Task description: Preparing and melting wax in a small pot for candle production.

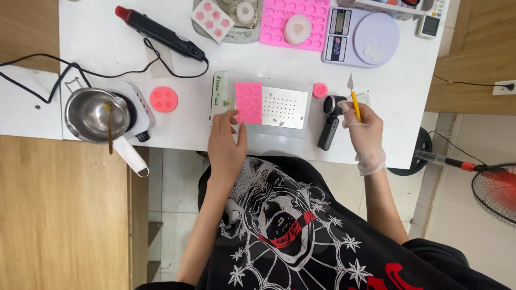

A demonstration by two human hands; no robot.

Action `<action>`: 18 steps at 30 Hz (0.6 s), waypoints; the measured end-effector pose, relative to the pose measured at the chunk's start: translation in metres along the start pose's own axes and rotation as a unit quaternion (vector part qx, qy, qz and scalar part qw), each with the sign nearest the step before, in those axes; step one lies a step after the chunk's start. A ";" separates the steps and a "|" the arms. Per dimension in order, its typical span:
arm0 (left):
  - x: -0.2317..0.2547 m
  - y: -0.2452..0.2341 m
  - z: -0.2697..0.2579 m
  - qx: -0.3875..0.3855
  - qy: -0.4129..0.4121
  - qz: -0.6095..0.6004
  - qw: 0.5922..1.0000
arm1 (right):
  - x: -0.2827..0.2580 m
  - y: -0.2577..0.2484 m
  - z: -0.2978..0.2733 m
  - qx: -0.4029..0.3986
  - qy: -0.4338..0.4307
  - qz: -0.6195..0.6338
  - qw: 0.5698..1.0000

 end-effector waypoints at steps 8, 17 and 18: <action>0.021 0.066 -0.035 -0.070 -0.001 -0.017 0.997 | 0.012 0.021 0.003 -0.074 0.016 0.041 0.996; -0.009 0.158 -0.054 -0.191 -0.328 -0.398 0.835 | 0.032 0.028 0.008 -0.124 0.010 0.042 0.991; -0.011 0.162 -0.055 -0.190 -0.330 -0.397 0.835 | 0.032 0.027 0.009 -0.125 0.012 0.042 0.991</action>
Point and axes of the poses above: each hand's wrist, its own z-axis towards the middle knuckle, its own y-axis out of the palm, x = y × z, the point moved 8 cm from there along z, towards the middle knuckle, and after that the axes turned 13 degrees about z, right-handed, at the moved point
